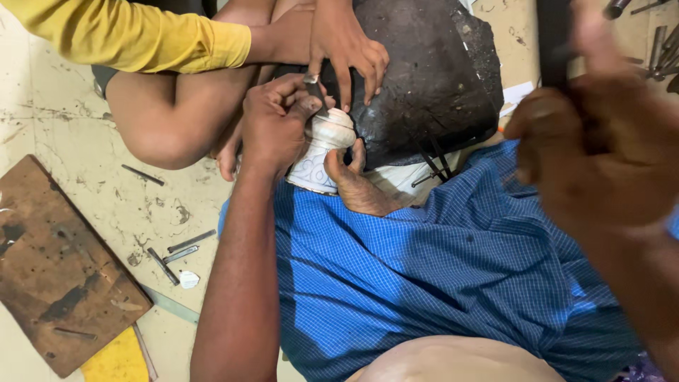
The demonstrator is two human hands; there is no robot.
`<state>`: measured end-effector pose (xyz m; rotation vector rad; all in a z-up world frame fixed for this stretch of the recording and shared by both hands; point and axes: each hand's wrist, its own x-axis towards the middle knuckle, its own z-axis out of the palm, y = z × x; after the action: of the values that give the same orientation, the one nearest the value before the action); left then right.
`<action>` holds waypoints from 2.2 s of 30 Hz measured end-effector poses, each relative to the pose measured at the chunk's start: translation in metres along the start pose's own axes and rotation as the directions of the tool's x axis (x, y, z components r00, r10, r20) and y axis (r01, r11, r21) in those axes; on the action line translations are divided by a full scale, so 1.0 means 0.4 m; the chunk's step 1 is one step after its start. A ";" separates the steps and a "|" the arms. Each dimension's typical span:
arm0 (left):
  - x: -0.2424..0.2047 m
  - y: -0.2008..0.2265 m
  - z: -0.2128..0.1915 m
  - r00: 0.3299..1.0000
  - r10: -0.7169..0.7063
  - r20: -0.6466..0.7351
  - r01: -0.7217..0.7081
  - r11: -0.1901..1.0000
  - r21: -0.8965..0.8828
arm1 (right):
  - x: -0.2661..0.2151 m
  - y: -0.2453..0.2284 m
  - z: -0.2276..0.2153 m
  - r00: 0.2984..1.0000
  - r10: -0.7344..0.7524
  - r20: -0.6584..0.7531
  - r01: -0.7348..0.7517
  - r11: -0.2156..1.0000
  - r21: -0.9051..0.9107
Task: The person sits on the floor and uses a hammer and chisel to engrave a design onto a small metal bell. They repeatedly strike the chisel to create patterns on the bell's surface while holding it steady with their other hand.
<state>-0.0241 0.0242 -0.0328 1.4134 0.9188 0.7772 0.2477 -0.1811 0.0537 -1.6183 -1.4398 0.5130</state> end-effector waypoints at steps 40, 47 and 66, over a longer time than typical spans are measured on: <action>-0.027 0.065 0.057 0.908 0.409 0.093 -0.349 0.615 0.707 | -0.147 -0.005 0.078 0.951 0.187 -0.246 -0.206 0.977 -0.053; -0.030 0.084 0.076 0.940 0.328 0.095 -0.291 0.626 0.724 | -0.183 0.045 0.100 0.978 0.146 -0.146 -0.146 0.989 0.016; -0.142 -0.127 0.090 0.727 0.153 -0.670 -0.012 0.978 0.210 | -0.265 0.148 0.114 0.829 0.557 -0.054 -0.522 0.804 0.286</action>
<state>-0.0226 -0.0445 -0.0817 1.3449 1.5417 1.3625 0.2203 -0.2616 -0.0442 -1.8003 -0.7473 0.8601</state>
